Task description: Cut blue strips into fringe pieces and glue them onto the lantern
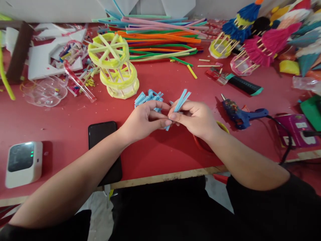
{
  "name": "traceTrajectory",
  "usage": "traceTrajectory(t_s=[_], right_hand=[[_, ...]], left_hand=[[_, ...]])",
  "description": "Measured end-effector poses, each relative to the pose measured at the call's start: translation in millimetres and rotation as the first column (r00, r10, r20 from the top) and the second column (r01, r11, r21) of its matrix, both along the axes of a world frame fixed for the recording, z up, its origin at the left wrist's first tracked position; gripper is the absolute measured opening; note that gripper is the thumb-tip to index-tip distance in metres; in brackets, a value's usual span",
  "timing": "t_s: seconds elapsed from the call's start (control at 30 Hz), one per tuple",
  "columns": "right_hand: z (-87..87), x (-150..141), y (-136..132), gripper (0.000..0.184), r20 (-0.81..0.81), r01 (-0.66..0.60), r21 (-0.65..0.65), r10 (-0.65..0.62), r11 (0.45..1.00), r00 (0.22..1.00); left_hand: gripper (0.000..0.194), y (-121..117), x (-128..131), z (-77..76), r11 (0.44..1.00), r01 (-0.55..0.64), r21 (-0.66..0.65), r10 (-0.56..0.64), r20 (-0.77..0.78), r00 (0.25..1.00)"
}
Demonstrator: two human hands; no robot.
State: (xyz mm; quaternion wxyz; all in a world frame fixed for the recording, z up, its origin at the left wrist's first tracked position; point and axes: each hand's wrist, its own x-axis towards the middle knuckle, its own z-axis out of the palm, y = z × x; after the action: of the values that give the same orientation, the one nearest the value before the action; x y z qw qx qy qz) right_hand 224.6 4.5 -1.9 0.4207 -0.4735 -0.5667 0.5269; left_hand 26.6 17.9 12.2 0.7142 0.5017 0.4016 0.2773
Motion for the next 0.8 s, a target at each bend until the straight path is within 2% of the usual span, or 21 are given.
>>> traceTrajectory(t_s=[0.07,0.13,0.23,0.27,0.33,0.43,0.5,0.53,0.8], right_hand=[[-0.5,-2,-1,0.042,-0.06,-0.028,-0.016,0.027,0.999,0.998],[-1.5,-4,-2,0.043,-0.109,0.015,0.018,-0.013,1.0,0.994],[-3.4,-2,-5,0.045,-0.077,0.131,0.219,-0.116,0.967,0.99],[-3.9,-1,-5,0.041,-0.017,0.129,0.326,-0.13,0.936,0.991],[-4.3,2,-7,0.028,0.151,0.039,0.541,-0.143,0.84,0.978],[-3.7,4,-9,0.008,0.345,-0.136,0.734,-0.192,0.666,0.919],[-3.1,4,-10,0.006,0.383,-0.183,0.777,-0.222,0.602,0.897],[-2.8,3,-11,0.007,0.385,-0.184,0.788,-0.236,0.587,0.892],[-1.5,5,-12,0.007,0.429,-0.237,0.802,-0.253,0.548,0.867]], left_hand=[[0.057,2,0,0.7,0.997,0.001,-0.076,0.002,0.042,0.999],[0.06,2,0,0.6,0.991,-0.021,-0.132,0.033,0.089,0.995],[0.062,3,0,-0.9,0.974,-0.117,-0.192,0.147,0.155,0.977],[0.062,3,0,-1.6,0.966,-0.152,-0.208,0.189,0.169,0.967],[0.06,3,0,-2.5,0.951,-0.207,-0.229,0.251,0.184,0.95],[0.058,2,0,-2.1,0.945,-0.236,-0.228,0.285,0.213,0.935],[0.059,1,1,-1.3,0.947,-0.235,-0.221,0.284,0.225,0.932],[0.06,1,1,-1.1,0.948,-0.232,-0.22,0.281,0.227,0.933],[0.064,1,1,-2.1,0.949,-0.215,-0.232,0.261,0.19,0.947]])
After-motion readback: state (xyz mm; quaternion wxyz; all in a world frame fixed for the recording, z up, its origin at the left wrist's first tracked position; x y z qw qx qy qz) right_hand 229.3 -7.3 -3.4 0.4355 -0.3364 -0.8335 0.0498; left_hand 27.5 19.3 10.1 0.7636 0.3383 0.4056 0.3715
